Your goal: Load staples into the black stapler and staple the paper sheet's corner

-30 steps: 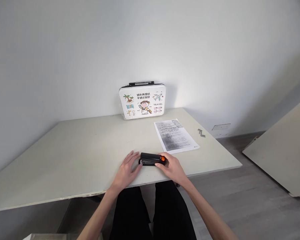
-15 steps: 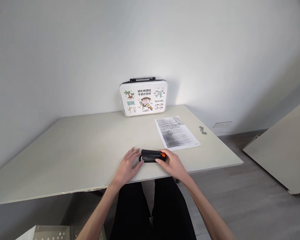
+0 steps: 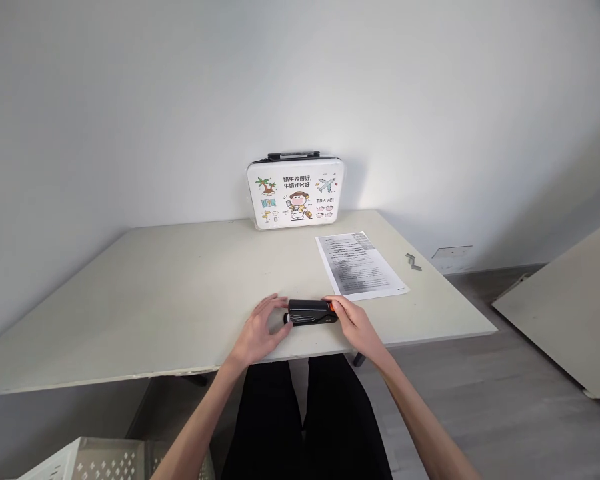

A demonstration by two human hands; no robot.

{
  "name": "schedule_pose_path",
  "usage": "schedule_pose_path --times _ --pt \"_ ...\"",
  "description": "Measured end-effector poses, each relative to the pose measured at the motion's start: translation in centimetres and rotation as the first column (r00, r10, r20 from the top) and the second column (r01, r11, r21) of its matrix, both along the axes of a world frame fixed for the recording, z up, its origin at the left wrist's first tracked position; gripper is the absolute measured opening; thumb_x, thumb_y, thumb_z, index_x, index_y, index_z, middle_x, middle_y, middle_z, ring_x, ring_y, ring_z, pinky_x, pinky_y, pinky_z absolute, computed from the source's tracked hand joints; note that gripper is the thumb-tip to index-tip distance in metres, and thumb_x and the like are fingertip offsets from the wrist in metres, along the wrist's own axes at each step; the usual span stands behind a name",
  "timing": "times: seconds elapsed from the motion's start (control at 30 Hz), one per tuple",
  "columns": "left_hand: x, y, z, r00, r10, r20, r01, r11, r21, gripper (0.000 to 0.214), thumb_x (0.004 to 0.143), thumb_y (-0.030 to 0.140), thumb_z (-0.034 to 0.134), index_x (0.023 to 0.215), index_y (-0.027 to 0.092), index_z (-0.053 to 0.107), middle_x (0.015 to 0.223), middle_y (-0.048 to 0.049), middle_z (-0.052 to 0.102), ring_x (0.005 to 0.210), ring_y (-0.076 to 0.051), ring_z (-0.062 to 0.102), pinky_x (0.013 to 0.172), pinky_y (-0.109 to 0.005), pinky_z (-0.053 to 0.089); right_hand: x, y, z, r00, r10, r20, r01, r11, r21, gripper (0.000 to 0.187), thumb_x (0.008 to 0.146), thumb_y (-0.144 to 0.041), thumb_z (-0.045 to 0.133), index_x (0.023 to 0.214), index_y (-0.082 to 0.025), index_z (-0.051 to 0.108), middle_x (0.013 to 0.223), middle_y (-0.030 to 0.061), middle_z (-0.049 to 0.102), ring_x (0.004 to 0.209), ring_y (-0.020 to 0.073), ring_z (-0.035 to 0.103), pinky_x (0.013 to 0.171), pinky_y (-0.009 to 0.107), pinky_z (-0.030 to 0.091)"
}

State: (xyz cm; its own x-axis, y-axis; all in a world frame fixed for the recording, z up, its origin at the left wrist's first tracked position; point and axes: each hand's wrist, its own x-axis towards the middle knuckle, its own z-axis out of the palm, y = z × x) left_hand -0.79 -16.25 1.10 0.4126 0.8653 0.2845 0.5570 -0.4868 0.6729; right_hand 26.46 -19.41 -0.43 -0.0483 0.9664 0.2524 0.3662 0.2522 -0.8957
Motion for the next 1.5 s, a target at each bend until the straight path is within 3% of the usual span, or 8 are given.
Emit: schedule_pose_path --times 0.1,0.2,0.27,0.33,0.9,1.13,1.23,1.5 --pt "-0.1 -0.1 0.6 0.995 0.003 0.105 0.005 0.997 -0.075 0.043 0.091 0.024 0.063 0.133 0.026 0.065 0.144 -0.0075 0.068 0.142 -0.029 0.058 0.123 -0.049 0.043 0.1 0.1 -0.1 1.000 -0.003 -0.012 0.003 1.000 -0.024 0.047 0.110 -0.056 0.038 0.123 -0.026 0.071 0.121 0.0080 0.078 0.113 0.0268 0.072 0.099 0.039 0.056" --pt "0.0 -0.3 1.1 0.989 0.070 0.128 -0.049 0.986 -0.162 0.041 0.092 0.023 0.058 0.133 0.026 0.066 0.142 -0.0074 0.069 0.135 -0.029 0.063 0.095 -0.039 0.060 -0.1 0.0 0.0 0.999 -0.013 -0.035 0.011 0.999 -0.049 0.048 0.110 -0.056 0.036 0.122 -0.025 0.070 0.124 0.0086 0.077 0.117 0.0270 0.072 0.102 0.040 0.056" --pt "0.1 -0.4 1.3 0.986 0.108 0.128 -0.081 0.977 -0.197 0.038 0.095 0.027 0.057 0.131 0.027 0.068 0.141 -0.0074 0.070 0.132 -0.030 0.064 0.075 -0.033 0.059 -0.2 0.0 0.1 0.999 -0.016 -0.042 0.014 0.998 -0.056 0.048 0.110 -0.057 0.036 0.122 -0.025 0.070 0.126 0.0088 0.076 0.119 0.0269 0.071 0.104 0.040 0.055" --pt "0.3 -0.5 1.4 0.983 0.120 0.139 -0.090 0.975 -0.204 0.036 0.096 0.030 0.058 0.130 0.027 0.069 0.139 -0.0073 0.071 0.131 -0.030 0.065 0.069 -0.031 0.056 -0.3 0.0 0.2 0.999 -0.019 -0.037 0.017 0.998 -0.054 0.048 0.110 -0.057 0.036 0.121 -0.024 0.070 0.127 0.0091 0.076 0.120 0.0268 0.071 0.104 0.040 0.055" --pt "0.2 -0.4 0.9 0.987 0.124 0.097 -0.106 0.979 -0.172 0.034 0.098 0.037 0.057 0.129 0.026 0.067 0.139 -0.0074 0.071 0.132 -0.030 0.065 0.077 -0.034 0.060 -0.1 0.3 -0.2 0.999 -0.012 0.039 0.013 1.000 -0.017 0.046 0.110 -0.055 0.035 0.118 -0.024 0.068 0.111 0.0090 0.077 0.105 0.0269 0.072 0.094 0.039 0.055" --pt "-0.5 0.1 0.6 0.975 0.127 0.180 -0.097 0.981 -0.170 0.042 0.094 0.019 0.040 0.125 0.022 0.067 0.134 -0.0069 0.074 0.132 -0.026 0.065 0.117 -0.046 0.046 -0.1 0.4 -0.4 0.998 -0.005 0.062 0.004 1.000 0.016 0.046 0.110 -0.054 0.034 0.122 -0.025 0.068 0.112 0.0084 0.077 0.105 0.0263 0.072 0.094 0.039 0.054" --pt "-0.8 0.2 0.3 0.947 0.138 0.292 -0.091 0.981 -0.169 0.037 0.094 0.021 0.041 0.123 0.021 0.065 0.131 -0.0094 0.075 0.133 -0.027 0.065 0.122 -0.049 0.041 -0.1 0.3 -0.3 0.999 -0.013 0.047 0.013 1.000 0.003 0.048 0.111 -0.054 0.032 0.123 -0.024 0.067 0.116 0.0089 0.077 0.110 0.0262 0.072 0.097 0.039 0.054" --pt "-0.4 -0.3 1.1 0.897 0.204 0.393 -0.112 0.963 -0.243 0.027 0.103 0.035 0.048 0.117 0.022 0.066 0.125 -0.0110 0.076 0.129 -0.028 0.066 0.120 -0.045 0.041 -0.2 0.0 0.2 0.995 0.041 0.093 -0.039 0.999 -0.024 0.041 0.096 -0.053 0.067 0.126 -0.025 0.067 0.122 0.0078 0.076 0.108 0.0278 0.071 0.093 0.040 0.056"
